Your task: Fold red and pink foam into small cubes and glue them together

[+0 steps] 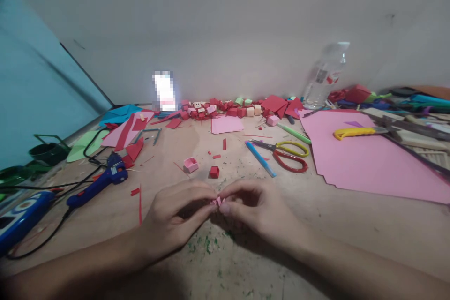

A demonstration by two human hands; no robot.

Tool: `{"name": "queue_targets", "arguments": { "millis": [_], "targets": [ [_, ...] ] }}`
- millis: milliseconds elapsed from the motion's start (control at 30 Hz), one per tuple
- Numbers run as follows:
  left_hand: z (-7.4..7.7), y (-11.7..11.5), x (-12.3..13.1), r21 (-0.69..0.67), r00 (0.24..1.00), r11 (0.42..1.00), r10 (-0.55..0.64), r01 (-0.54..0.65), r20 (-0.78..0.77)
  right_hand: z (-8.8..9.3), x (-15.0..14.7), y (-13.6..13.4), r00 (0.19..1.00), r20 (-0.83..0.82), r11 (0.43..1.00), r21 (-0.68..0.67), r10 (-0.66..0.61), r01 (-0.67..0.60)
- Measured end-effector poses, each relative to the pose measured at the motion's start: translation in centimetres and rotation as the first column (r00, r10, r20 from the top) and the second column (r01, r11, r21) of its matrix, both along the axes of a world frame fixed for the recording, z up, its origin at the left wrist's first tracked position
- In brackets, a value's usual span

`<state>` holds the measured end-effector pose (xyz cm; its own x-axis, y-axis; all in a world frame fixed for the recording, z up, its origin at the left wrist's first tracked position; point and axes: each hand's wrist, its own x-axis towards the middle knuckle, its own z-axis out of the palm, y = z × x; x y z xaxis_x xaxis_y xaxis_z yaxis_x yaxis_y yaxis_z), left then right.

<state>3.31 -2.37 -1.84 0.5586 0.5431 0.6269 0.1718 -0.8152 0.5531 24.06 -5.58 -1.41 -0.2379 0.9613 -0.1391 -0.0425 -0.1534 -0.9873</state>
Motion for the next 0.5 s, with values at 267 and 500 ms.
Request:
{"name": "queue_targets", "arguments": {
  "millis": [267,500],
  "targets": [
    [0.0,0.7,0.3,-0.658,0.977,0.753,0.155,-0.022,0.145,0.5,-0.3,-0.1,0.979,0.178,0.982,0.177,-0.099,0.067],
    [0.0,1.3,0.5,-0.725,0.968,0.688,0.181,0.0,0.172,0.4,-0.3,-0.1,0.929,0.273,0.96,0.192,-0.249,0.201]
  ]
}}
